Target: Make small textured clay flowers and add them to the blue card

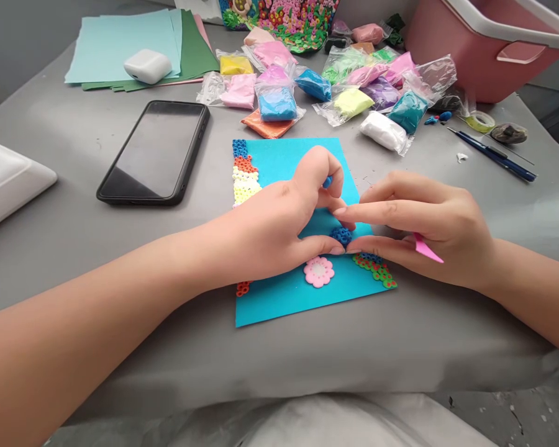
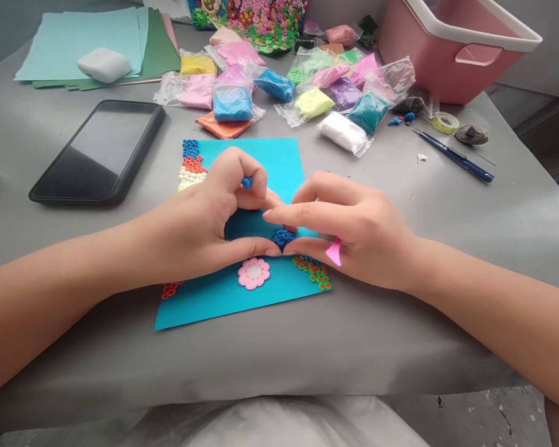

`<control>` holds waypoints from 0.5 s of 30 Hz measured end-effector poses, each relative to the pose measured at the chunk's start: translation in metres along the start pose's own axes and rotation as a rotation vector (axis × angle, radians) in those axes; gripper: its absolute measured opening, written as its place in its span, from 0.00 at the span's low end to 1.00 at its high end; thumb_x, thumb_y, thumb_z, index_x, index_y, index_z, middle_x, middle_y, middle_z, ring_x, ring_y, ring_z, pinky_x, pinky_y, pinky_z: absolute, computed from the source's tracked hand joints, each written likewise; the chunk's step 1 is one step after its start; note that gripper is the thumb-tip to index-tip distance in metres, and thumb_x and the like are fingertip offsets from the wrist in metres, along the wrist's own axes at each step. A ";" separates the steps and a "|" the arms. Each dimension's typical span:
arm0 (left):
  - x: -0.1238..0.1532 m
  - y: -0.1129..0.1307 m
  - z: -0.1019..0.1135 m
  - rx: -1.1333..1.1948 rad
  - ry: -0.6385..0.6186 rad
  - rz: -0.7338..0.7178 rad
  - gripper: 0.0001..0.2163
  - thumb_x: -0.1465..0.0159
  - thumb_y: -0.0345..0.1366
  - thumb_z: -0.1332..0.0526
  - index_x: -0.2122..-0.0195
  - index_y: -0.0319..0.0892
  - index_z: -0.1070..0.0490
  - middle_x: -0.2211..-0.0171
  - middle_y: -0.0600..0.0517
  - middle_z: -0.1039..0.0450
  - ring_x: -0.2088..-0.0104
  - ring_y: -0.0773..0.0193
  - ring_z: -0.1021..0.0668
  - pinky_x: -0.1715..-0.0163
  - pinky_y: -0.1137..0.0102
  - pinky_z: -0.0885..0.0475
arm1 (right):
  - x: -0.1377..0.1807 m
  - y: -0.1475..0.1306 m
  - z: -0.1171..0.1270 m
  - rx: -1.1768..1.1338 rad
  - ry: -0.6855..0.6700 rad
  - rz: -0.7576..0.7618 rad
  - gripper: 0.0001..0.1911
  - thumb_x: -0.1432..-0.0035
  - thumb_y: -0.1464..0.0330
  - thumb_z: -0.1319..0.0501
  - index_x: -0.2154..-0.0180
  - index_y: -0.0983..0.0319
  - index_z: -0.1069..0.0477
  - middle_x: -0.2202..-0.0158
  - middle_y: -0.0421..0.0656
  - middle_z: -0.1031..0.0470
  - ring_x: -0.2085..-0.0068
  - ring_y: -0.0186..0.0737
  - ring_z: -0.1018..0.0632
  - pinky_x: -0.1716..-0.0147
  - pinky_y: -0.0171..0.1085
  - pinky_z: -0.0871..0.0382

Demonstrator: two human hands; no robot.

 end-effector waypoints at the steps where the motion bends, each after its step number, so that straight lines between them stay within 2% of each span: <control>1: 0.000 0.000 0.000 0.003 -0.001 -0.003 0.20 0.36 0.33 0.35 0.55 0.51 0.49 0.47 0.50 0.26 0.51 0.59 0.16 0.53 0.62 0.20 | 0.000 0.000 0.001 -0.002 0.002 0.003 0.13 0.32 0.67 0.28 0.47 0.57 0.17 0.58 0.46 0.20 0.61 0.38 0.16 0.64 0.35 0.18; 7: 0.000 0.003 0.002 0.020 -0.003 -0.028 0.20 0.36 0.32 0.34 0.56 0.51 0.50 0.47 0.51 0.26 0.53 0.60 0.16 0.55 0.63 0.20 | -0.002 -0.003 0.005 -0.013 0.000 0.011 0.11 0.33 0.68 0.27 0.49 0.57 0.16 0.59 0.45 0.20 0.63 0.37 0.18 0.65 0.36 0.20; 12: 0.000 0.006 -0.001 0.027 -0.029 -0.047 0.20 0.35 0.30 0.37 0.56 0.52 0.51 0.54 0.56 0.19 0.55 0.61 0.16 0.54 0.62 0.21 | -0.001 -0.004 0.003 -0.057 -0.017 0.051 0.09 0.32 0.71 0.28 0.51 0.58 0.16 0.58 0.45 0.19 0.66 0.35 0.20 0.69 0.36 0.23; 15: 0.000 0.006 -0.001 0.018 -0.029 -0.042 0.19 0.35 0.28 0.38 0.56 0.52 0.51 0.54 0.56 0.17 0.55 0.61 0.15 0.54 0.62 0.21 | 0.000 -0.007 -0.001 -0.071 -0.038 0.091 0.09 0.32 0.73 0.28 0.51 0.60 0.16 0.56 0.46 0.19 0.71 0.30 0.26 0.74 0.35 0.28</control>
Point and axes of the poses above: each hand's wrist, its own x-axis away from the middle knuckle, its own z-axis out of the back of the hand, y = z × x, the point moved 9 cm from there along -x, towards the middle knuckle
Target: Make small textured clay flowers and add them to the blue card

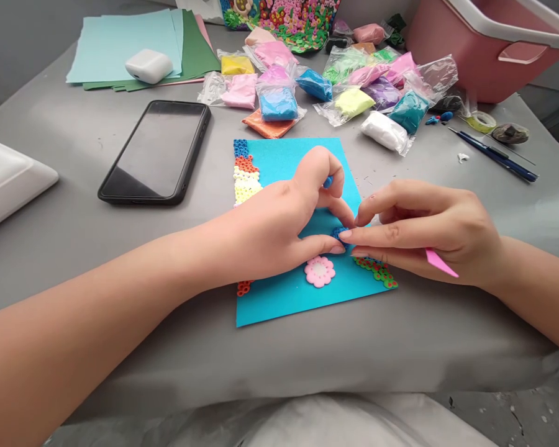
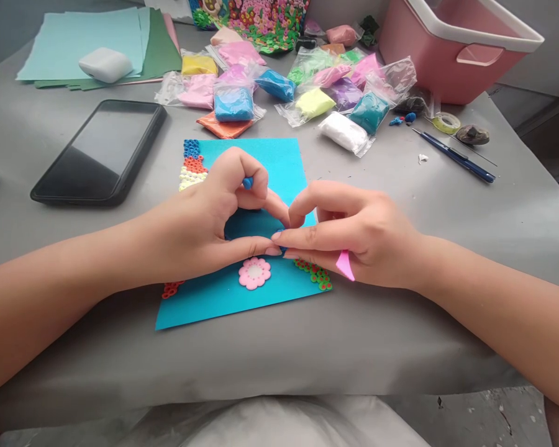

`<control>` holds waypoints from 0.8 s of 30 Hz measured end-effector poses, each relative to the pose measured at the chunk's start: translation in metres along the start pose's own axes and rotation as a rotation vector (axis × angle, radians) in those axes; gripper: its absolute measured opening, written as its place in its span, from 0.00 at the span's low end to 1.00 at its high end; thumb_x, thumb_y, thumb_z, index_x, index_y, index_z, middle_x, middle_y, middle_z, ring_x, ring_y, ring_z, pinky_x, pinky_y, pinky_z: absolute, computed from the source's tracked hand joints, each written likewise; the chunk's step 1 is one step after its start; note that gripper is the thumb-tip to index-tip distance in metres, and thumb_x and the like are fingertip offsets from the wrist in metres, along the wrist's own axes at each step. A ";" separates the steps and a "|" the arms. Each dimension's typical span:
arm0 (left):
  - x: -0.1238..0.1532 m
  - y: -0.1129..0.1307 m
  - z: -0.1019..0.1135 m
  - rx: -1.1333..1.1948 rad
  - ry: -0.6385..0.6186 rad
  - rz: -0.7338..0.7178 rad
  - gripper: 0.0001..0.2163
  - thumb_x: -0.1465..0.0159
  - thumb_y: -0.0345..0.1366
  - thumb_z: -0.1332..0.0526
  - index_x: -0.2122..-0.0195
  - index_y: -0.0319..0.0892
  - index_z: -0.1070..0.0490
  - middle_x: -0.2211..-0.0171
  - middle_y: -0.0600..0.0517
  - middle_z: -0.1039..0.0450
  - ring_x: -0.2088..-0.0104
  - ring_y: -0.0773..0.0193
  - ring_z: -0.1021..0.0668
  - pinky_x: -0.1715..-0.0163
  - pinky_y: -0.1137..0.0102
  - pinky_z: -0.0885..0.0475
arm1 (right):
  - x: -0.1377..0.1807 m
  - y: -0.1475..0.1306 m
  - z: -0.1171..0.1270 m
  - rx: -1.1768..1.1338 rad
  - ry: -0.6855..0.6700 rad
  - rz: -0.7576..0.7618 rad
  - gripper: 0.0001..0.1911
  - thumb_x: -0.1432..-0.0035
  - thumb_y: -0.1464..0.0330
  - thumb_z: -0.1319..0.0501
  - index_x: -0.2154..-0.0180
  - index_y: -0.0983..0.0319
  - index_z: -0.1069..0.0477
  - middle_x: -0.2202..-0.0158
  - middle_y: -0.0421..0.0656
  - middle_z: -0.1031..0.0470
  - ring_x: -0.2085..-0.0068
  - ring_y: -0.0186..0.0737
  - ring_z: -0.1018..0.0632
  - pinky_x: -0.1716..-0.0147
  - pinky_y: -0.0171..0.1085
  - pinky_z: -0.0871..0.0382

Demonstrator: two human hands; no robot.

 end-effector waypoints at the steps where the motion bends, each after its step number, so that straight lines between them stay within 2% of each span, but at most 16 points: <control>1: 0.000 0.000 0.000 -0.005 0.002 0.004 0.19 0.35 0.28 0.39 0.56 0.52 0.51 0.54 0.56 0.17 0.54 0.61 0.15 0.53 0.62 0.21 | 0.000 0.000 -0.001 0.006 -0.006 0.006 0.10 0.32 0.74 0.28 0.50 0.60 0.16 0.56 0.46 0.18 0.72 0.29 0.29 0.75 0.35 0.29; 7: 0.000 -0.001 0.001 -0.002 -0.001 0.022 0.18 0.35 0.30 0.39 0.56 0.52 0.51 0.53 0.54 0.18 0.51 0.61 0.15 0.53 0.62 0.21 | 0.001 -0.003 -0.003 0.068 -0.018 0.027 0.10 0.32 0.75 0.30 0.50 0.60 0.17 0.55 0.47 0.18 0.74 0.29 0.35 0.77 0.36 0.32; 10: -0.001 0.000 0.000 0.002 -0.004 0.032 0.17 0.35 0.31 0.39 0.56 0.52 0.51 0.53 0.54 0.19 0.50 0.60 0.15 0.55 0.63 0.21 | 0.001 -0.004 0.000 0.090 -0.022 0.020 0.11 0.31 0.72 0.30 0.48 0.60 0.17 0.54 0.47 0.19 0.73 0.30 0.30 0.74 0.36 0.29; 12: 0.000 0.000 0.000 0.000 -0.005 0.044 0.18 0.35 0.33 0.37 0.56 0.52 0.50 0.53 0.55 0.19 0.51 0.59 0.15 0.55 0.62 0.21 | 0.002 -0.004 0.008 0.081 0.037 -0.022 0.11 0.25 0.66 0.36 0.46 0.61 0.17 0.54 0.47 0.19 0.67 0.34 0.22 0.66 0.37 0.24; 13: 0.000 0.000 0.000 -0.002 -0.007 0.049 0.18 0.35 0.33 0.37 0.56 0.52 0.50 0.54 0.56 0.18 0.52 0.59 0.15 0.53 0.62 0.21 | 0.003 -0.002 0.013 0.063 0.079 -0.062 0.16 0.21 0.62 0.42 0.47 0.60 0.17 0.54 0.47 0.20 0.62 0.36 0.19 0.61 0.39 0.22; 15: 0.001 -0.001 0.000 -0.007 -0.012 0.053 0.18 0.35 0.32 0.37 0.56 0.52 0.51 0.55 0.58 0.17 0.52 0.60 0.14 0.51 0.61 0.22 | 0.006 0.002 0.021 -0.004 0.159 -0.170 0.30 0.18 0.53 0.56 0.52 0.57 0.17 0.54 0.46 0.19 0.56 0.40 0.17 0.55 0.43 0.21; 17: 0.001 -0.001 0.000 -0.005 -0.014 0.040 0.18 0.34 0.31 0.38 0.57 0.52 0.51 0.54 0.58 0.17 0.51 0.59 0.14 0.51 0.60 0.22 | 0.010 0.008 0.021 -0.092 0.179 -0.291 0.38 0.20 0.45 0.62 0.61 0.56 0.20 0.61 0.44 0.20 0.59 0.42 0.17 0.58 0.44 0.22; 19: 0.001 -0.001 0.000 0.002 -0.009 0.023 0.18 0.34 0.31 0.38 0.57 0.52 0.51 0.53 0.56 0.17 0.49 0.58 0.14 0.52 0.59 0.21 | 0.012 0.011 0.016 -0.162 0.175 -0.360 0.37 0.22 0.41 0.60 0.68 0.56 0.25 0.71 0.42 0.25 0.67 0.41 0.19 0.67 0.43 0.26; 21: 0.001 -0.001 0.000 0.012 -0.003 0.007 0.18 0.35 0.30 0.38 0.57 0.52 0.50 0.52 0.55 0.16 0.49 0.56 0.13 0.52 0.57 0.20 | 0.012 0.010 0.013 -0.216 0.181 -0.360 0.36 0.22 0.42 0.56 0.72 0.57 0.29 0.76 0.40 0.30 0.73 0.39 0.23 0.71 0.42 0.30; 24: 0.002 -0.002 0.000 0.020 0.001 -0.001 0.19 0.36 0.30 0.37 0.57 0.52 0.50 0.53 0.55 0.16 0.49 0.55 0.13 0.52 0.54 0.20 | 0.011 0.010 0.010 -0.259 0.184 -0.343 0.34 0.21 0.45 0.54 0.73 0.57 0.30 0.77 0.40 0.30 0.75 0.37 0.26 0.72 0.41 0.29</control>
Point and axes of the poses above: each hand's wrist, its own x-axis away from the middle knuckle, its own z-axis out of the back of the hand, y = z × x, the point moved 9 cm from there along -x, towards the middle knuckle
